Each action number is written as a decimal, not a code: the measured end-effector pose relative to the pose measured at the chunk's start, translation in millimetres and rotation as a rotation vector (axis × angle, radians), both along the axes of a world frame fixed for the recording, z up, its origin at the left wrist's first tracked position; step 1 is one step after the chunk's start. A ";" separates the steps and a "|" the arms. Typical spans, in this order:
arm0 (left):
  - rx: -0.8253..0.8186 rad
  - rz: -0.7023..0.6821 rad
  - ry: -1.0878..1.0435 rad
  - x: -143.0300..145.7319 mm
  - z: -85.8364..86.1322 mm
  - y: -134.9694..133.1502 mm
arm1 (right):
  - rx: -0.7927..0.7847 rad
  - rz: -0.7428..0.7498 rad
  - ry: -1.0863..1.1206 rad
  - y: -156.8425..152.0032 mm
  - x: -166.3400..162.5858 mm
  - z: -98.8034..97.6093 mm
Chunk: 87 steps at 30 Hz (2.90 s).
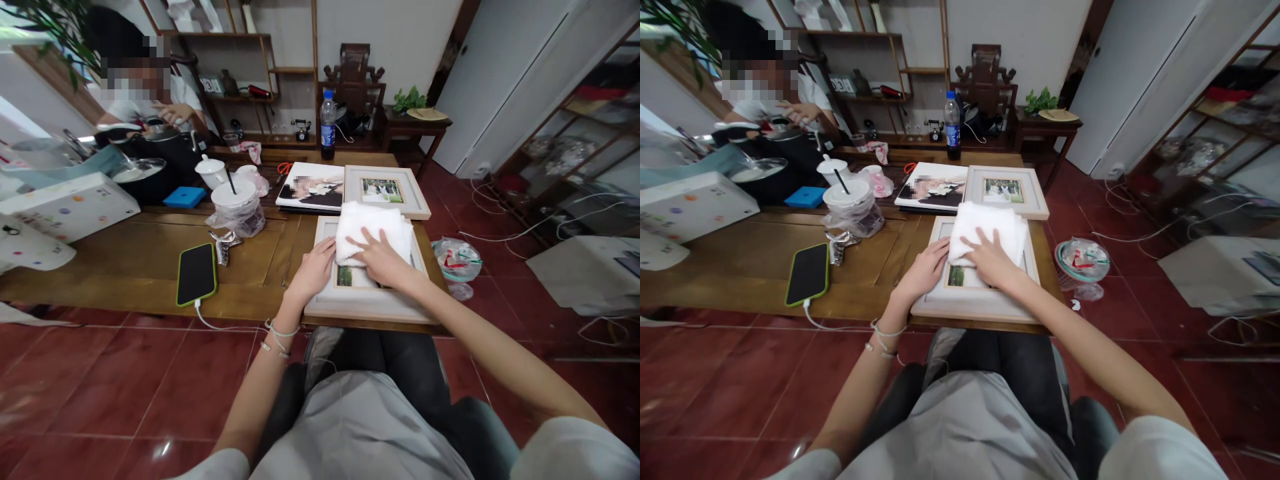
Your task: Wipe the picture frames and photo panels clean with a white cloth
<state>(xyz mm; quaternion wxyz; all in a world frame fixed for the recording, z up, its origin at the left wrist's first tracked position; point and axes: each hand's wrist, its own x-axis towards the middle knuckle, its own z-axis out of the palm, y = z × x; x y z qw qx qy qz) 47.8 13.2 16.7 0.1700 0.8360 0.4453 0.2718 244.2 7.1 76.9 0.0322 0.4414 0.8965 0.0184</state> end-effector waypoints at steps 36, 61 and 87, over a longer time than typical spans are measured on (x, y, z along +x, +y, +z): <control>-0.045 0.058 -0.158 1.5 2.4 -2.5 | -0.029 -0.042 -0.020 -36.0 -30.9 3.3; -0.021 0.030 -0.019 2.8 0.4 -1.0 | 0.057 -0.305 0.406 -60.5 122.2 45.2; -0.002 0.020 -0.047 2.4 -3.9 2.1 | 0.151 -0.097 -0.089 -1.2 80.5 17.5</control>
